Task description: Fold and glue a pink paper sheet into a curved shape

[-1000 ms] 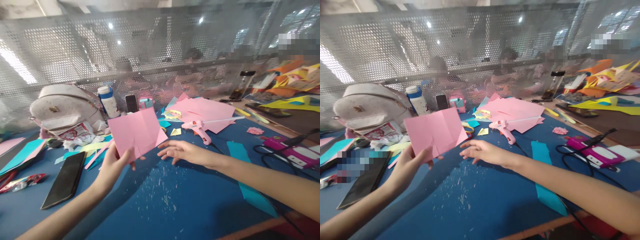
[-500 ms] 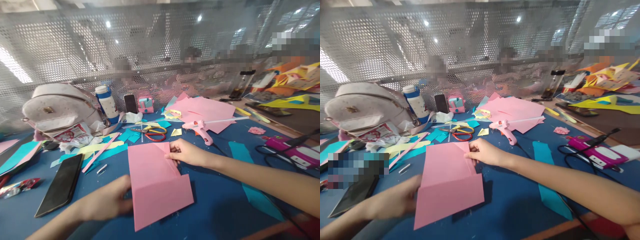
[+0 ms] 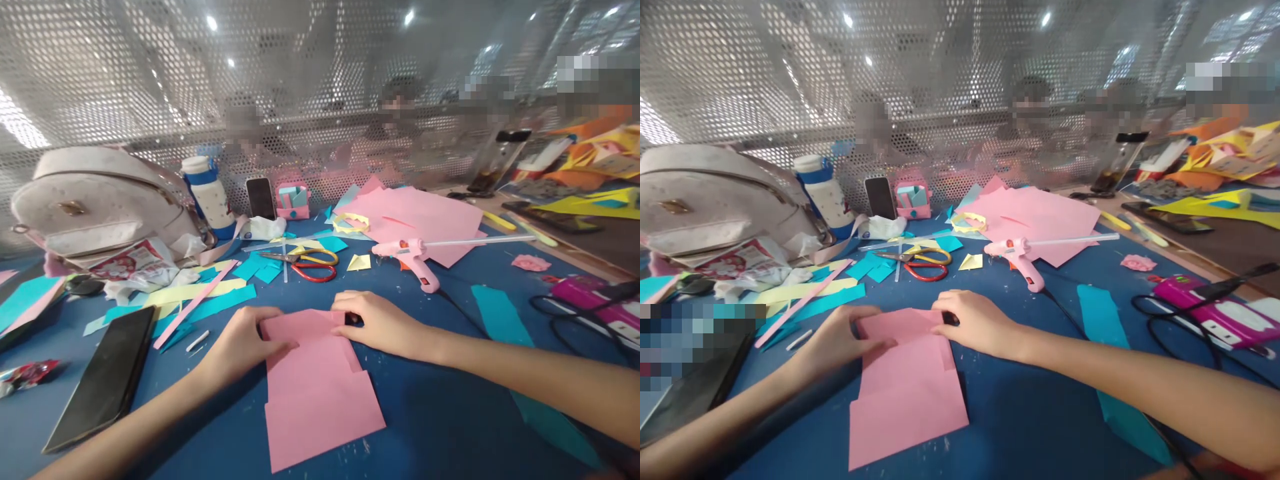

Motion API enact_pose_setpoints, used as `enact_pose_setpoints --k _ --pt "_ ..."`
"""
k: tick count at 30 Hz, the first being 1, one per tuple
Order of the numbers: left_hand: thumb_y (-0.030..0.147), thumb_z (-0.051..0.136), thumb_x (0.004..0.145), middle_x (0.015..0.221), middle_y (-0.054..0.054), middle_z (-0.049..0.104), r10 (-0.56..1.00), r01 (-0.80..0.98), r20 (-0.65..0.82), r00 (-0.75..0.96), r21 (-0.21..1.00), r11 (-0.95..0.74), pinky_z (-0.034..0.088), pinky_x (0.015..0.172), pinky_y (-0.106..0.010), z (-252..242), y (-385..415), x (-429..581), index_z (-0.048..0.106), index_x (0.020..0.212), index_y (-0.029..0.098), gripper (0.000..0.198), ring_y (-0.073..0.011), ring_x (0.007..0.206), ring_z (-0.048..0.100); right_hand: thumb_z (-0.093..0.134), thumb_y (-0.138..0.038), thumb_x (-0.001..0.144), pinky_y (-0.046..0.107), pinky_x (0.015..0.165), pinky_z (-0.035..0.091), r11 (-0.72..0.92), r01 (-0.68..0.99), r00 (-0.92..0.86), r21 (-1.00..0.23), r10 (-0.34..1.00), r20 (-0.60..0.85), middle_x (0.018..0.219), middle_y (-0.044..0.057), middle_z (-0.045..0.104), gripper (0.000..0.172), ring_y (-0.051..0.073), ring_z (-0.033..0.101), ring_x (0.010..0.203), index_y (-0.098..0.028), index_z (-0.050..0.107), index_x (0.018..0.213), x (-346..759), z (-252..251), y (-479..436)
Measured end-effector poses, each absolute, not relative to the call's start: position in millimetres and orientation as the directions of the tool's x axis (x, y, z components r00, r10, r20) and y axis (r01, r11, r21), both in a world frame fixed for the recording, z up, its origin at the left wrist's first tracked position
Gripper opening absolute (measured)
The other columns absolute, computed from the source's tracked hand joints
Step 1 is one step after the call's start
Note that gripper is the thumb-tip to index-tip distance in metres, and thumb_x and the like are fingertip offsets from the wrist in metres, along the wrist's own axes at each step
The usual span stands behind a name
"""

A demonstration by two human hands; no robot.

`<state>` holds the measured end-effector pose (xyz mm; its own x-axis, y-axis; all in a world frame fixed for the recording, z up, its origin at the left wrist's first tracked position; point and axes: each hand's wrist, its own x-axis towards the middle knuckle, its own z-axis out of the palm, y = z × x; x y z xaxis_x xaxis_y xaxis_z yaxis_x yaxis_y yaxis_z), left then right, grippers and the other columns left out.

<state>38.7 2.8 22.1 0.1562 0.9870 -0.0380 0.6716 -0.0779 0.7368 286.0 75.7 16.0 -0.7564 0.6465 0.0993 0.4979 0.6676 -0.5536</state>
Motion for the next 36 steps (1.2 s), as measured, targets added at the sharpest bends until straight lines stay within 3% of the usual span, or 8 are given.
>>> enact_pose_setpoints --k 5,8,10,15,19,22,25,36 --pt "0.026 0.068 0.082 0.068 0.004 0.057 0.968 0.780 0.020 0.248 0.588 -0.213 0.034 0.073 -0.030 14 -1 37 0.061 0.062 0.018 0.023 -0.0136 0.071 0.054 0.071 -0.020 0.084 0.025 0.069 0.038 0.753 0.412 -0.814 -0.513 0.558 0.164 0.084 -0.001 0.061 0.008 0.014 0.054 0.083 -0.019 0.063 0.083 289 10 80" --pt "0.015 0.064 0.084 0.072 0.006 0.058 0.955 0.763 0.033 0.294 0.593 -0.255 0.033 0.078 -0.031 13 -4 33 0.071 0.076 0.024 0.014 -0.0126 0.074 0.055 0.061 -0.021 0.092 0.025 0.069 0.037 0.828 0.297 -0.878 -0.475 0.432 0.205 0.086 0.000 0.063 0.008 0.014 0.053 0.083 -0.018 0.064 0.085 292 11 85" --pt "0.009 0.062 0.085 0.075 0.005 0.058 0.929 0.758 0.097 0.358 0.551 -0.350 0.032 0.077 -0.031 11 -7 30 0.073 0.091 0.031 0.026 -0.0128 0.075 0.055 0.054 -0.022 0.097 0.026 0.068 0.037 0.883 0.213 -0.909 -0.418 0.335 0.247 0.086 0.001 0.063 0.014 0.014 0.050 0.080 -0.018 0.066 0.089 294 12 87" --pt "0.011 0.048 0.096 0.074 0.001 0.056 0.755 0.745 0.407 0.514 0.225 -0.628 0.034 0.077 -0.034 2 -16 31 0.070 0.097 0.024 0.025 -0.0147 0.068 0.048 0.044 -0.012 0.099 0.029 0.068 0.034 0.975 0.115 -0.946 -0.193 0.167 0.279 0.094 0.003 0.063 0.022 0.015 0.047 0.082 -0.018 0.066 0.098 300 16 87" --pt "0.010 0.035 0.101 0.084 -0.003 0.064 0.671 0.747 0.455 0.586 0.017 -0.665 0.035 0.089 -0.036 5 -22 38 0.066 0.079 0.018 0.038 -0.0170 0.077 0.053 0.042 -0.013 0.100 0.032 0.070 0.033 0.987 0.149 -0.969 -0.057 0.157 0.190 0.099 0.004 0.061 0.027 0.017 0.044 0.081 -0.020 0.063 0.114 298 16 81" --pt "0.011 0.028 0.102 0.096 -0.003 0.069 0.661 0.723 0.353 0.663 -0.072 -0.687 0.037 0.087 -0.034 16 -20 40 0.068 0.108 0.019 0.041 -0.0177 0.084 0.057 0.040 -0.013 0.098 0.034 0.069 0.033 0.984 0.164 -0.977 -0.065 0.171 0.128 0.100 0.005 0.058 0.036 0.019 0.042 0.080 -0.022 0.056 0.129 294 18 79" --pt "0.011 0.026 0.101 0.103 -0.003 0.069 0.679 0.729 0.291 0.674 -0.109 -0.676 0.038 0.085 -0.032 26 -18 37 0.062 0.125 0.022 0.045 -0.0180 0.089 0.058 0.045 -0.012 0.093 0.035 0.069 0.033 0.975 0.201 -0.974 -0.096 0.209 0.082 0.100 0.006 0.056 0.038 0.020 0.041 0.080 -0.024 0.057 0.127 293 22 78" --pt "0.027 0.043 0.098 0.110 -0.001 0.070 0.630 0.678 0.249 0.735 -0.273 -0.683 0.038 0.088 -0.035 17 -30 11 0.068 0.117 0.025 0.031 -0.0209 0.098 0.057 0.058 -0.005 0.073 0.038 0.065 0.032 0.943 0.332 -0.942 -0.014 0.332 0.043 0.087 0.005 0.063 0.053 0.024 0.050 0.080 -0.023 0.060 0.124 321 31 72"
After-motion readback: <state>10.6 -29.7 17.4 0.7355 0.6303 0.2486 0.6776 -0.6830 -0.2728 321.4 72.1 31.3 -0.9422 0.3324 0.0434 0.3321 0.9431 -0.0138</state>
